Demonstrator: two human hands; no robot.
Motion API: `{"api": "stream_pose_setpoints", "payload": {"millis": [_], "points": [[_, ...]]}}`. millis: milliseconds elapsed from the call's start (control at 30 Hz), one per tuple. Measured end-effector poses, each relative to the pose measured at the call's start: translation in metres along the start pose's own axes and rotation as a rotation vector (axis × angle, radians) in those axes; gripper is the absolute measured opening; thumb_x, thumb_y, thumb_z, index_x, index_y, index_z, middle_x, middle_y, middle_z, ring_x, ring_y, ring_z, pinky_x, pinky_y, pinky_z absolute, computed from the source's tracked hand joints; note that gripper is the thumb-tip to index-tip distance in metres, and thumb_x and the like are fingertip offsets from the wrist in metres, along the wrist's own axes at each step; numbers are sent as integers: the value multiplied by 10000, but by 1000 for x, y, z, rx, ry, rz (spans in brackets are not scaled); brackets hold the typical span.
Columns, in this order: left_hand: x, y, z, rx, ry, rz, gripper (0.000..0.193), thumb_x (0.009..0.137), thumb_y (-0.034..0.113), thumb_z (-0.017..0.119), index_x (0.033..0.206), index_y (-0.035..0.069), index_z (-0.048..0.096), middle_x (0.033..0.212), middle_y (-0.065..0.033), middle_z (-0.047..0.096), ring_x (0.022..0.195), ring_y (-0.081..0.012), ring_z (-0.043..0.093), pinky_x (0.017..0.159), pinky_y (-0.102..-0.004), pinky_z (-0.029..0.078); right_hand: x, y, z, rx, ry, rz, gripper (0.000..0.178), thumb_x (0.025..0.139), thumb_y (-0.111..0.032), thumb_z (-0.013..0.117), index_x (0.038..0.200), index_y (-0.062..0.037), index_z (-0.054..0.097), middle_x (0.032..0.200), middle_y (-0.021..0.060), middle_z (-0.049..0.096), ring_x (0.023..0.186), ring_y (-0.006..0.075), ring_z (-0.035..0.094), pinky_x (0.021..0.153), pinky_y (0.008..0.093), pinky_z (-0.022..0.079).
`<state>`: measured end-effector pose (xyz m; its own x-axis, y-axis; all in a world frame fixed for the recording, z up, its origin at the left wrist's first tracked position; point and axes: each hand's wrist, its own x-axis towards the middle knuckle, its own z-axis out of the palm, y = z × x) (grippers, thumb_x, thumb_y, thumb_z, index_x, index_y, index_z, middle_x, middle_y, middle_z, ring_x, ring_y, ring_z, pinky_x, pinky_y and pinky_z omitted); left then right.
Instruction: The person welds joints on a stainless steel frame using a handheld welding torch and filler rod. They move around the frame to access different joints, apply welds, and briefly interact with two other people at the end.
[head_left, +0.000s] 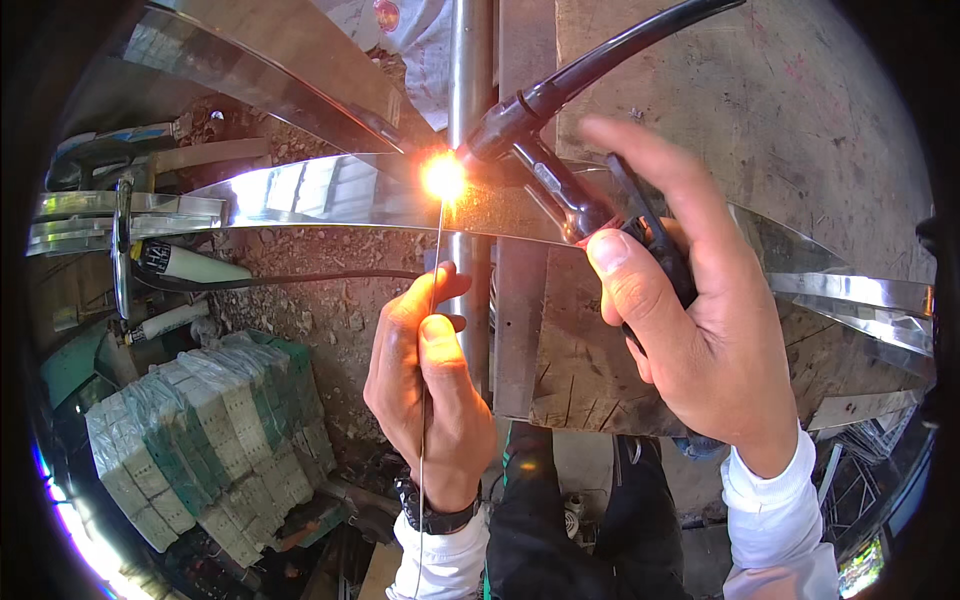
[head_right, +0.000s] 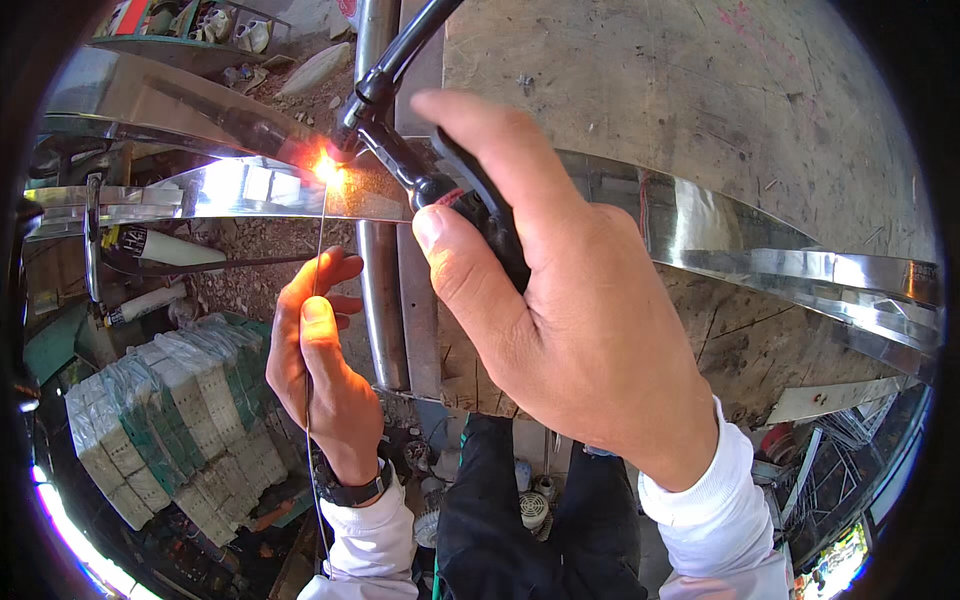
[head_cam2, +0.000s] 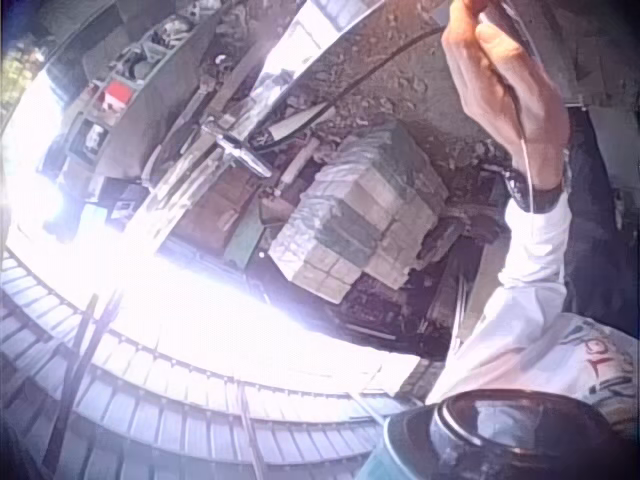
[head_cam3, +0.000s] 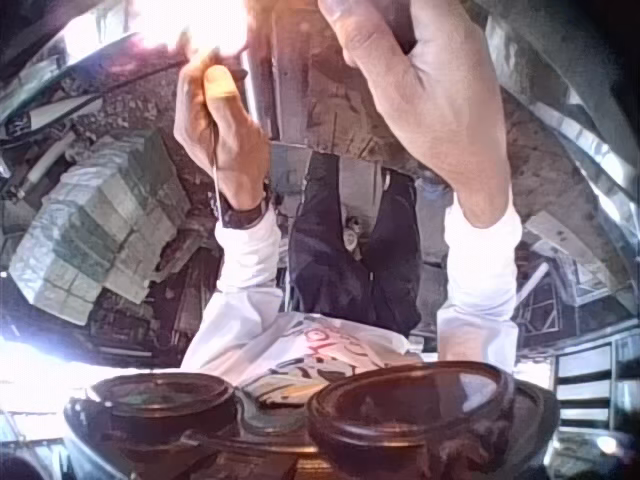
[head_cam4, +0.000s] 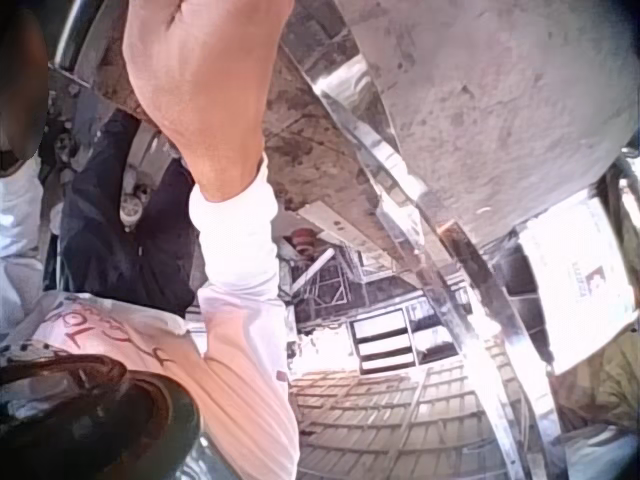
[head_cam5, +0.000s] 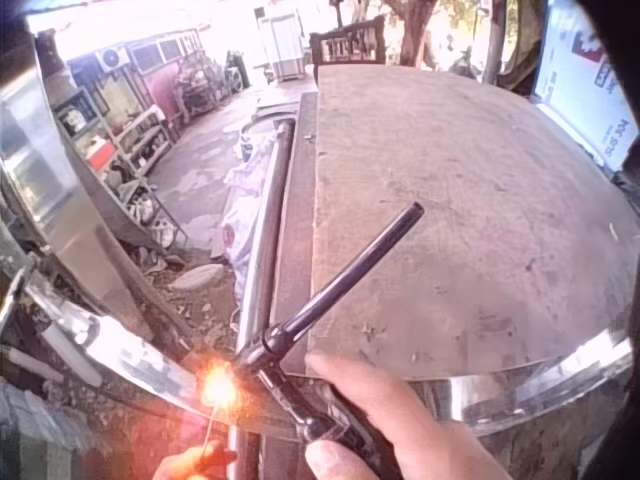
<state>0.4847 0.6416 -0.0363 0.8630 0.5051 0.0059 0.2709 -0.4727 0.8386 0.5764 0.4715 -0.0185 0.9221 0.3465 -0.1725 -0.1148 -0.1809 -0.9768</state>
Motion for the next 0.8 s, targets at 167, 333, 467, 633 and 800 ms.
{"api": "stream_pose_setpoints", "payload": {"millis": [167,333,467,633,800], "points": [[2,5,1,-29,-4,-7,353,1015,120,458,1241,-31,684,1105,-140,730,899,-157,658,796,-303,527,-1,0,1,-14,38,-24,529,1042,-331,581,1521,-133,478,732,-15,550,550,23,476,458,198,378],[2,1,1,-20,4,14,350,1017,116,457,1238,-35,683,1106,-143,729,886,-160,656,789,-309,529,-1,-3,-1,8,-4,18,529,1043,-331,579,1522,-132,478,751,-13,552,577,20,485,457,195,376],[0,3,0,-6,2,-51,438,1049,278,459,1277,-18,687,1120,-135,740,912,-149,622,851,-305,480,0,4,2,1,-12,-35,520,1048,-316,573,1522,-127,476,756,-11,559,572,17,480,458,198,367],[1,0,1,-40,0,-11,440,1049,279,458,1276,-21,686,1114,-146,740,924,-166,637,842,-319,496,-1,-2,-2,-5,-8,-8,514,1055,-303,572,1528,-132,464,717,-9,562,504,17,450,457,204,359],[2,-12,-2,-129,-20,75,372,1043,179,494,1259,-59,681,1117,-185,734,1020,-226,696,832,-326,550,-3,1,2,20,20,19,514,1051,-314,580,1525,-149,470,689,-10,555,479,20,445,453,203,357]]}}
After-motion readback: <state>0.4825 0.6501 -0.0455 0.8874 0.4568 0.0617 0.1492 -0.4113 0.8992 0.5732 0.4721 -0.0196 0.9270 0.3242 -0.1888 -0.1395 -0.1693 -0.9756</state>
